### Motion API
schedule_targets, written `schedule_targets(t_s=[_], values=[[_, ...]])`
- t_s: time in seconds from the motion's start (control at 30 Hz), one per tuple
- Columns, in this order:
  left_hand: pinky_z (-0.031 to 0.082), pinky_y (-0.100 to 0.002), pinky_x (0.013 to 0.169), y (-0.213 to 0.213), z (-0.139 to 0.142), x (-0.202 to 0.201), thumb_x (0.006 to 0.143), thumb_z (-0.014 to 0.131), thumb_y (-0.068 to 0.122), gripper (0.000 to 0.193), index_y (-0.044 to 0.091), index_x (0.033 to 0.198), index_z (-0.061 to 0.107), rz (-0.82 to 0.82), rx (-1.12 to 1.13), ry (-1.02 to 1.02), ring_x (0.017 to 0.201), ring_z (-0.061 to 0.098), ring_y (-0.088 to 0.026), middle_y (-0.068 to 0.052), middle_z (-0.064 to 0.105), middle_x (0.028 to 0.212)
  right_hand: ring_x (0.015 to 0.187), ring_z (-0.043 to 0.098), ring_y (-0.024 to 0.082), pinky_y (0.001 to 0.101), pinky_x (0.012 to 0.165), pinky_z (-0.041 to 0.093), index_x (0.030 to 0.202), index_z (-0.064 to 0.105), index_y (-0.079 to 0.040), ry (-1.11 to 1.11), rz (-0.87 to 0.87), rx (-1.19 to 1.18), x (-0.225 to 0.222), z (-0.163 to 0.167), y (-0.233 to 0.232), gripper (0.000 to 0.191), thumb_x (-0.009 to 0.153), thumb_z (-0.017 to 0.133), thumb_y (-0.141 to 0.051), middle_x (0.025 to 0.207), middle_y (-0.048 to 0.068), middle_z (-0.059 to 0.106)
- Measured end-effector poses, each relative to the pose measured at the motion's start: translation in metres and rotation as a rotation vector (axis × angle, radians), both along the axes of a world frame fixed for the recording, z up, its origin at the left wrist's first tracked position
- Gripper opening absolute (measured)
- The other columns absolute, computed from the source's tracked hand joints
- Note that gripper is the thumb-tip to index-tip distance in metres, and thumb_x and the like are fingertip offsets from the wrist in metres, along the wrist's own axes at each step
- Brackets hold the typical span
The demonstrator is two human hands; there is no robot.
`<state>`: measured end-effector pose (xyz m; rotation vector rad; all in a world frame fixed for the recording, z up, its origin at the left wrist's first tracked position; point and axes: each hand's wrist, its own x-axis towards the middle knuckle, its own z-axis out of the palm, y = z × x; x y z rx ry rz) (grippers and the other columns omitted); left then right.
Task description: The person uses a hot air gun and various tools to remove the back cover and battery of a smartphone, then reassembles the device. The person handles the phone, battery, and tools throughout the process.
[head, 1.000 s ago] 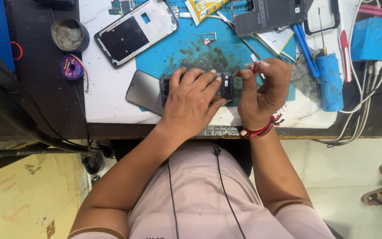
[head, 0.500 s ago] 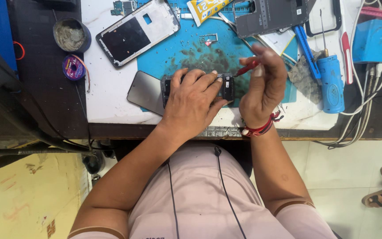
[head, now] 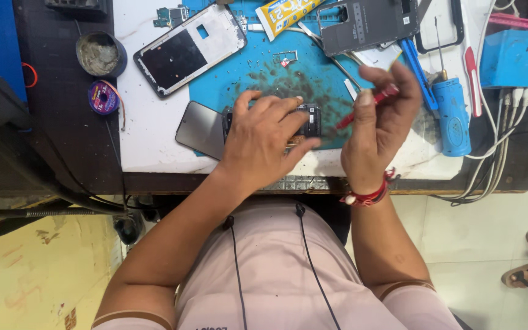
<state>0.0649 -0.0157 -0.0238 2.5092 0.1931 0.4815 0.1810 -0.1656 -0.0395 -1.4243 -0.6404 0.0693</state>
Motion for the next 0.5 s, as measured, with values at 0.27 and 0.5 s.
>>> schedule_targets(t_s=[0.27, 0.5], values=[[0.021, -0.059, 0.119, 0.005, 0.003, -0.015, 0.086, 0.076, 0.048, 0.074, 0.007, 0.144, 0.054, -0.002, 0.115, 0.187, 0.131, 0.050, -0.028, -0.011, 0.059, 0.141, 0.090, 0.069, 0.026, 0.0358, 0.079, 0.052, 0.128, 0.062, -0.003, -0.517, -0.065, -0.765, -0.002, 0.012, 0.002, 0.042, 0.093, 0.081, -0.017, 0.100, 0.011, 0.076], [0.022, -0.060, 0.117, 0.007, 0.005, -0.012, 0.084, 0.076, 0.043, 0.075, 0.005, 0.143, 0.052, -0.027, 0.116, 0.194, 0.131, 0.050, -0.029, -0.014, 0.059, 0.140, 0.081, 0.069, 0.032, 0.0429, 0.072, 0.052, 0.108, 0.062, -0.006, -0.493, -0.103, -0.788, 0.006, 0.000, 0.011, 0.015, 0.097, 0.071, -0.003, 0.091, 0.013, 0.070]])
